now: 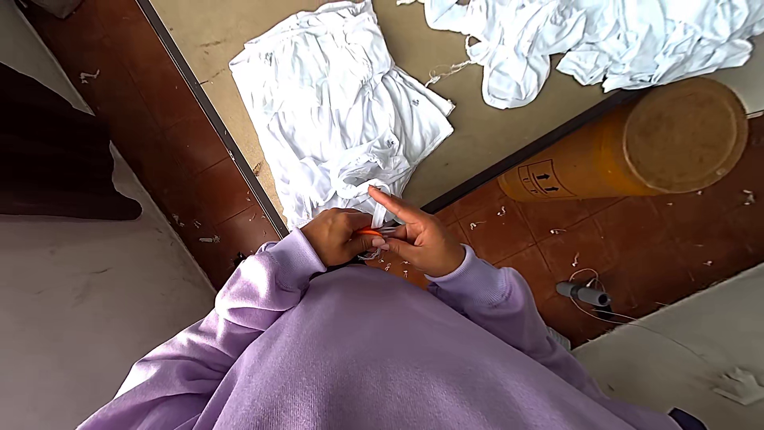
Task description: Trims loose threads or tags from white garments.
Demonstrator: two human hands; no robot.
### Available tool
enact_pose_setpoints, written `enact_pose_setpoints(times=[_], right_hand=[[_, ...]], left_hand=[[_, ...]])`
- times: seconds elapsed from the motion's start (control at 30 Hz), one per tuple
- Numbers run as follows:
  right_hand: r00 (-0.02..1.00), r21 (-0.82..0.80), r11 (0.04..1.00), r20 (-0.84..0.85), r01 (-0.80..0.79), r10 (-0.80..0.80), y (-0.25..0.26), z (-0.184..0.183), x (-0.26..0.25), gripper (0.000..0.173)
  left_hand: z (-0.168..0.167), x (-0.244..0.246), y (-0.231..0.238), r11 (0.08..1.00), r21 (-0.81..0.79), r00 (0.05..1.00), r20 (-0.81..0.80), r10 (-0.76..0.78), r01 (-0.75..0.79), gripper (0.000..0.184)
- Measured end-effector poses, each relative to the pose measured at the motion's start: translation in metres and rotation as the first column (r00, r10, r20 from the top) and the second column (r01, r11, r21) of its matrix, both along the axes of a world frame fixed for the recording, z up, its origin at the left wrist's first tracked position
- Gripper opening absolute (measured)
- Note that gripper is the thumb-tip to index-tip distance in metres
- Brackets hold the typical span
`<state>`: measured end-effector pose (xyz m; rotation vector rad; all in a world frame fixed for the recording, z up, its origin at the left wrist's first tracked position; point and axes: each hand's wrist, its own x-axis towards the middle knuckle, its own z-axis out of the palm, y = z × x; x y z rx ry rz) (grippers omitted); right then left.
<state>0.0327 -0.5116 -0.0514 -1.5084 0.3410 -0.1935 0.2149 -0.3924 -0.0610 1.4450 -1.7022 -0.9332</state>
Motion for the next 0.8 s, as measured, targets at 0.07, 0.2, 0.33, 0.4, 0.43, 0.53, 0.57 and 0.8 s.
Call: enact_pose_setpoints(times=[0.07, 0.2, 0.33, 0.4, 0.43, 0.53, 0.57, 0.8], right_hand=[[1.0, 0.0, 1.0, -0.008, -0.004, 0.004, 0.0, 0.0, 0.0, 0.081], [1.0, -0.161, 0.987, -0.012, 0.001, -0.003, -0.01, -0.004, -0.028, 0.051], [0.913, -0.209, 0.971, -0.406, -0.12, 0.025, -0.033, -0.03, -0.119, 0.025], [0.718, -0.07, 0.971, -0.685, -0.228, 0.119, -0.036, -0.05, -0.161, 0.022], [0.607, 0.01, 0.969, -0.778, -0.245, 0.161, -0.033, -0.059, -0.177, 0.02], [0.275, 0.232, 0.955, -0.921, -0.184, 0.276, -0.017, -0.028, -0.172, 0.019], [0.189, 0.308, 0.926, -0.917, -0.22, 0.35, -0.014, -0.005, -0.158, 0.022], [-0.452, 0.521, 0.68, -0.84, -0.517, 0.3, -0.017, 0.041, -0.063, 0.044]], left_hand=[[-0.003, -0.002, 0.0, 1.0, -0.031, 1.0, -0.022, -0.005, 0.005, 0.031], [0.003, 0.005, -0.001, 0.997, -0.016, 0.99, -0.126, -0.071, 0.069, 0.029], [-0.006, 0.027, 0.004, 0.978, 0.093, 0.983, 0.017, 0.185, -0.186, 0.038], [-0.012, 0.042, -0.005, 0.893, 0.249, 0.92, 0.217, 0.326, -0.375, 0.055], [-0.016, 0.05, -0.012, 0.836, 0.342, 0.891, 0.313, 0.33, -0.43, 0.063], [-0.027, 0.061, -0.022, 0.715, 0.555, 0.875, 0.454, 0.167, -0.424, 0.043], [-0.025, 0.059, -0.021, 0.707, 0.617, 0.901, 0.429, 0.069, -0.347, 0.032], [-0.035, 0.029, 0.012, 0.649, 0.729, 0.948, 0.001, -0.318, 0.217, 0.023]])
